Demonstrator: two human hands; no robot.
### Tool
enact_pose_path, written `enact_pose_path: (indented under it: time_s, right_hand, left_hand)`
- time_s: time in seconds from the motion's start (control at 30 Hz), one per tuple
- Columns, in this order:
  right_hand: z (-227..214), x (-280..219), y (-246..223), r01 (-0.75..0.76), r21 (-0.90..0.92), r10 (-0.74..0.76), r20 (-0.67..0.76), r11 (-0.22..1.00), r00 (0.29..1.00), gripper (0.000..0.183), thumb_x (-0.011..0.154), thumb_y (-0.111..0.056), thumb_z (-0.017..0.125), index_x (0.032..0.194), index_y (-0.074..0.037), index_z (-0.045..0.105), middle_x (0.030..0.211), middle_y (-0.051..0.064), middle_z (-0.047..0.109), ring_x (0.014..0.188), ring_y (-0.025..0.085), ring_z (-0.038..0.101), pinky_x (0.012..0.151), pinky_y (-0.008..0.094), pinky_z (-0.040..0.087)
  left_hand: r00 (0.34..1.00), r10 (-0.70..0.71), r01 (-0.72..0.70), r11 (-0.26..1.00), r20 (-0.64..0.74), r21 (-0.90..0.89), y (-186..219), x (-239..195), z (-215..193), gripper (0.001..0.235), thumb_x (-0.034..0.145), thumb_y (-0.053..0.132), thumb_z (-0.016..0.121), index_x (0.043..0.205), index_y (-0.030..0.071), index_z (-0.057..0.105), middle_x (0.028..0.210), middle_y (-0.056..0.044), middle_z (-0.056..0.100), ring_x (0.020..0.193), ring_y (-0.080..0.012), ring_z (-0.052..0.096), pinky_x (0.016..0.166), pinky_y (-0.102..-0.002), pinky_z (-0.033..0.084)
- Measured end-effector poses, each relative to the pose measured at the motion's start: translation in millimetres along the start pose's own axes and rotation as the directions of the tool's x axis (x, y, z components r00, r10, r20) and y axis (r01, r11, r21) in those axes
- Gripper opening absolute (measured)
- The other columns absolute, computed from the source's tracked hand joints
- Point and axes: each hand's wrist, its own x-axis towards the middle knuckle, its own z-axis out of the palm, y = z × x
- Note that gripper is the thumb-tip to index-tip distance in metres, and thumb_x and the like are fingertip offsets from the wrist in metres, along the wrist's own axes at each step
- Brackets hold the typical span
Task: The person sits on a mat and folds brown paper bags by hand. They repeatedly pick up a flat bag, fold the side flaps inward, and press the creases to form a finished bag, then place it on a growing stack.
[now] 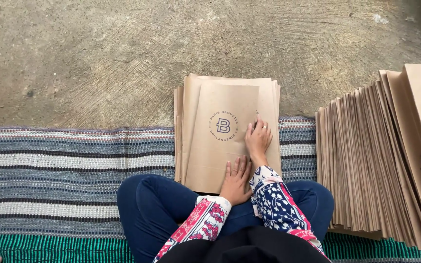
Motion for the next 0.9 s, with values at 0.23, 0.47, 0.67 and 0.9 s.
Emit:
enact_pose_path:
  time_s: [0.23,0.47,0.67,0.9]
  right_hand:
    - [-16.7,12.1,-22.9,0.179,0.024,-0.181,0.098,0.983,0.979,0.067,0.096,-0.007,0.044,0.161,-0.002,0.027,0.168,0.02,0.022,0.134,0.047,0.042,0.098,0.056,0.042]
    - [33.7,48.4,-0.7,0.295,-0.025,-0.28,0.247,0.955,0.928,0.077,0.086,-0.015,0.049,0.161,-0.006,0.029,0.168,0.022,0.022,0.154,0.041,0.022,0.119,0.059,0.023]
    - [37.0,62.0,-9.2,0.314,-0.027,-0.294,0.283,0.949,0.913,0.078,0.086,-0.022,0.044,0.16,-0.002,0.028,0.169,0.021,0.02,0.156,0.038,0.013,0.124,0.054,0.012]
    - [10.5,60.9,-42.6,0.269,-0.102,-0.217,0.358,0.958,0.908,0.081,0.101,-0.054,0.024,0.161,0.0,0.011,0.169,0.021,0.003,0.157,0.034,-0.001,0.125,0.051,-0.001]
  left_hand:
    - [1.0,0.007,-0.007,1.0,-0.025,0.027,-4.0,2.1,25.0,0.107,0.07,0.044,0.053,0.161,0.003,0.013,0.169,-0.024,0.005,0.157,-0.0412,-0.001,0.124,-0.06,0.0]
    - [0.999,0.024,-0.027,0.997,0.038,0.076,-0.3,2.7,22.8,0.096,0.075,0.045,0.045,0.158,0.001,0.024,0.169,-0.025,0.004,0.157,-0.0427,-0.003,0.127,-0.054,-0.001]
    - [0.994,0.088,-0.099,0.977,0.066,0.187,-0.3,1.6,20.4,0.092,0.076,0.048,0.046,0.155,0.003,0.031,0.17,-0.025,0.005,0.157,-0.0436,-0.001,0.129,-0.054,0.0]
    - [0.962,0.197,-0.254,0.901,0.188,0.353,-6.2,6.4,14.6,0.081,0.095,0.065,0.025,0.157,0.014,0.034,0.164,-0.024,0.026,0.155,-0.0501,0.006,0.125,-0.062,0.001]
